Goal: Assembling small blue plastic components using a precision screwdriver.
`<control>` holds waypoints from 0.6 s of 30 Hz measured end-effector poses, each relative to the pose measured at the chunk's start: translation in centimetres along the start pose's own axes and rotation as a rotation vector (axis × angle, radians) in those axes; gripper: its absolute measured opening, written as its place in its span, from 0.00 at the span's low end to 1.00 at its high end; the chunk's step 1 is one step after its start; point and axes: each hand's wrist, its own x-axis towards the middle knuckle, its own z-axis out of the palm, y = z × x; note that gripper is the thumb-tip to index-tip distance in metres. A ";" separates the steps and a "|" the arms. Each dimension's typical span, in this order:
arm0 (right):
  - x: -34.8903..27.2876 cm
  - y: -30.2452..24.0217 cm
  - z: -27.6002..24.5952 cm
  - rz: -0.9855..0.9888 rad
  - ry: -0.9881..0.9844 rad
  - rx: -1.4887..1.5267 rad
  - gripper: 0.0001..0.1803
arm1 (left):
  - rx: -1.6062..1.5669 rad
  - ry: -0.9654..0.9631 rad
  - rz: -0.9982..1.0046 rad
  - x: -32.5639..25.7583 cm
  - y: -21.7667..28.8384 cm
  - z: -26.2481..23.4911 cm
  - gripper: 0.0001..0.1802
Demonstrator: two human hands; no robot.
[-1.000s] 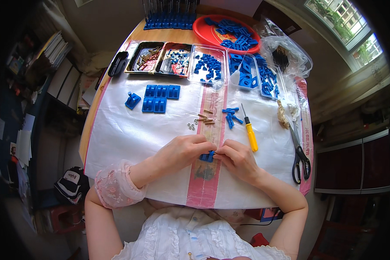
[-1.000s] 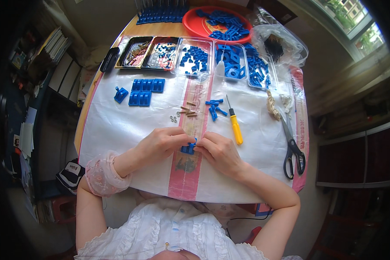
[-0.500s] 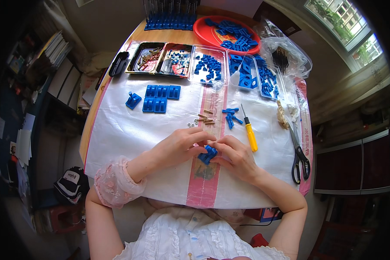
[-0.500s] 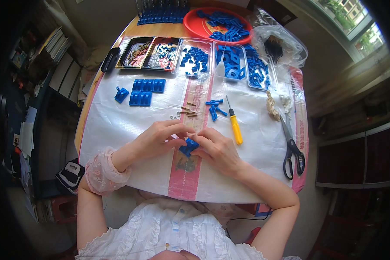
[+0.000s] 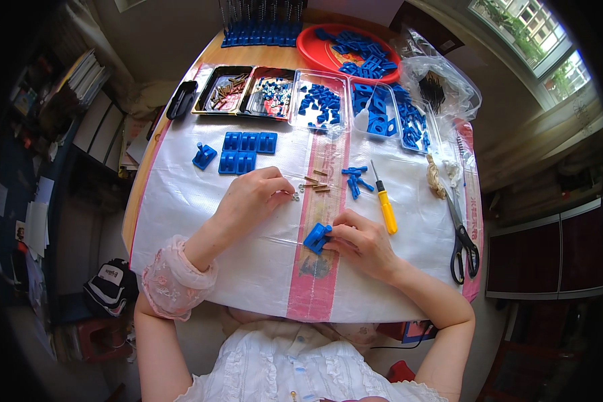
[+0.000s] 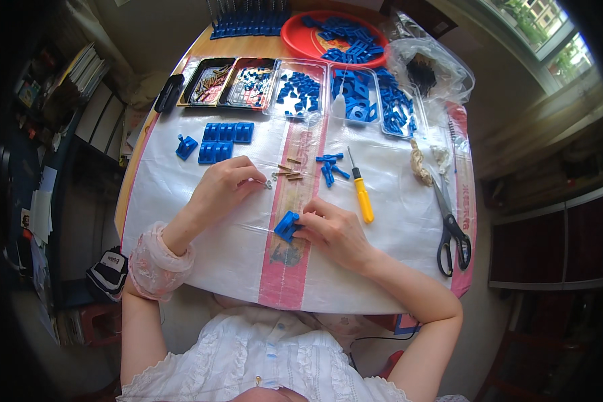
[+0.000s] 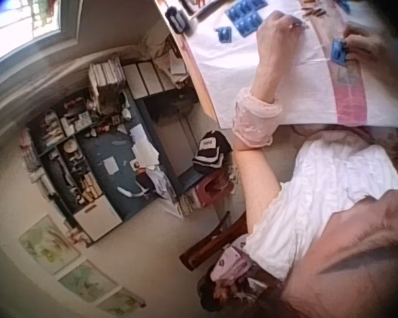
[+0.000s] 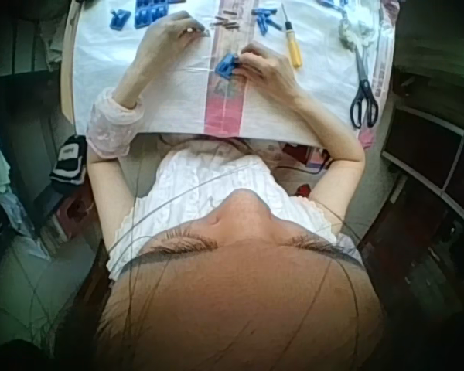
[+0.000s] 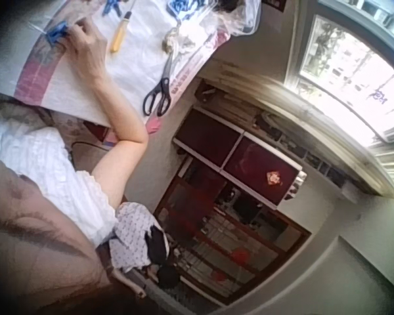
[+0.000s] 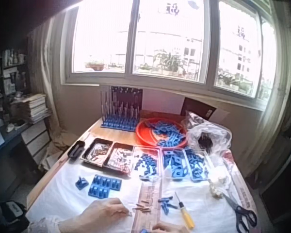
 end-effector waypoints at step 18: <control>-0.1 0.2 0.1 -0.011 0.002 0.042 0.14 | -0.059 0.056 0.086 -0.5 2.3 1.4 0.05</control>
